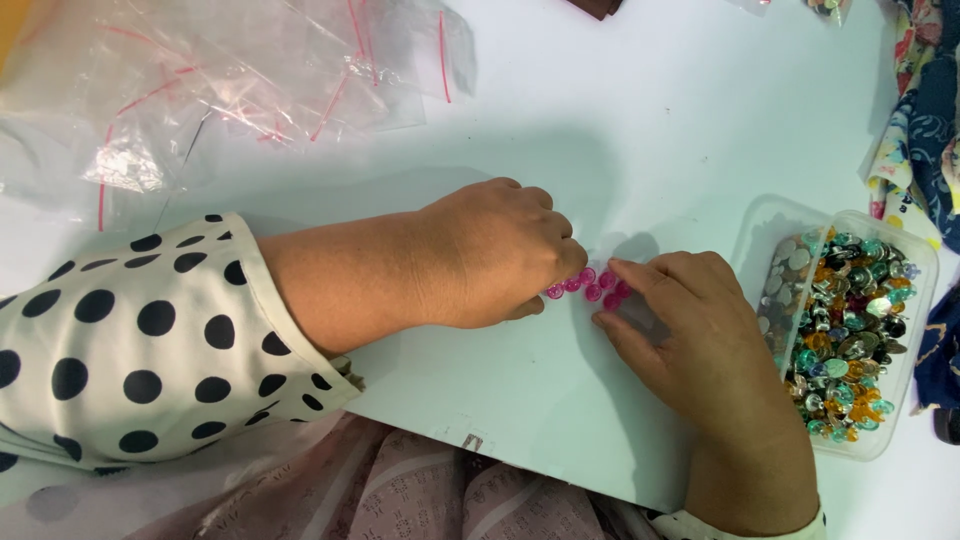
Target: Sorting small decorative buttons by color and placing them into small plastic bags
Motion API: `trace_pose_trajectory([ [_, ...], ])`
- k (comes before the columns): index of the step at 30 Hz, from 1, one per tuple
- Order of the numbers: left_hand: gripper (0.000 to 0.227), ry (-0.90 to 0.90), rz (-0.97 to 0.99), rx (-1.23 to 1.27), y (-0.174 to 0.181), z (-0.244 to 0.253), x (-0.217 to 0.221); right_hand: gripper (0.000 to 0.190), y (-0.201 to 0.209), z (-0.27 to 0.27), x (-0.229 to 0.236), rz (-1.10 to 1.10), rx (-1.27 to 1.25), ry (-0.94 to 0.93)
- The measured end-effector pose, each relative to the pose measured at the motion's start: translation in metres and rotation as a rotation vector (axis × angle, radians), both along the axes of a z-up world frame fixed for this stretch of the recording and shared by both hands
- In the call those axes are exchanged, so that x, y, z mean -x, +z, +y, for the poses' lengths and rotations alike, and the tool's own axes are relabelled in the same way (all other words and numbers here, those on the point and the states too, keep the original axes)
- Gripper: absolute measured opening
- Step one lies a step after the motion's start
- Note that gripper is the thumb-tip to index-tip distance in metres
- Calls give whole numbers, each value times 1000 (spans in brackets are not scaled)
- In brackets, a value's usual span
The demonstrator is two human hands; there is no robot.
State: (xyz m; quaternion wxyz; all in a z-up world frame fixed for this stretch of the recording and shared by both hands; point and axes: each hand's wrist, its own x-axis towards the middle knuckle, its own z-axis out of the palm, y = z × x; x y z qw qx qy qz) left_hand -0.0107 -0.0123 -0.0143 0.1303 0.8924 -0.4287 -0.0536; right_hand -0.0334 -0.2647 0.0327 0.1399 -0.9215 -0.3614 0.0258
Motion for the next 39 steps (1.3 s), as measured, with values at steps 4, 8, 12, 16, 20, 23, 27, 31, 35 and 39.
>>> trace_pose_trajectory([
  [4,29,-20,80,15,3,-1,-1,49,-5,1,-1,-48,-43,58],
  [8,28,3,77,41,3,1,-1,41,-4,3,-1,-32,-26,68],
  [12,31,32,136,-27,3,5,-6,43,-6,1,-1,-26,-36,63],
  [16,31,37,148,9,1,6,-7,47,-3,5,-1,-24,-24,60],
  [20,29,28,156,49,-1,6,-8,50,-6,6,-2,-14,-11,74],
  [23,24,20,181,11,4,6,-8,43,-9,6,-3,-50,-41,105],
  [27,25,31,161,27,3,4,-10,50,-8,4,-3,-27,3,107],
  [31,19,31,153,37,3,3,-10,67,-19,-4,-7,-58,-14,110],
  [35,29,23,108,-73,16,1,-11,69,-24,-7,-6,-146,-153,106],
  [39,43,61,19,-74,8,-5,-13,66,-24,8,-7,-350,-157,168],
])
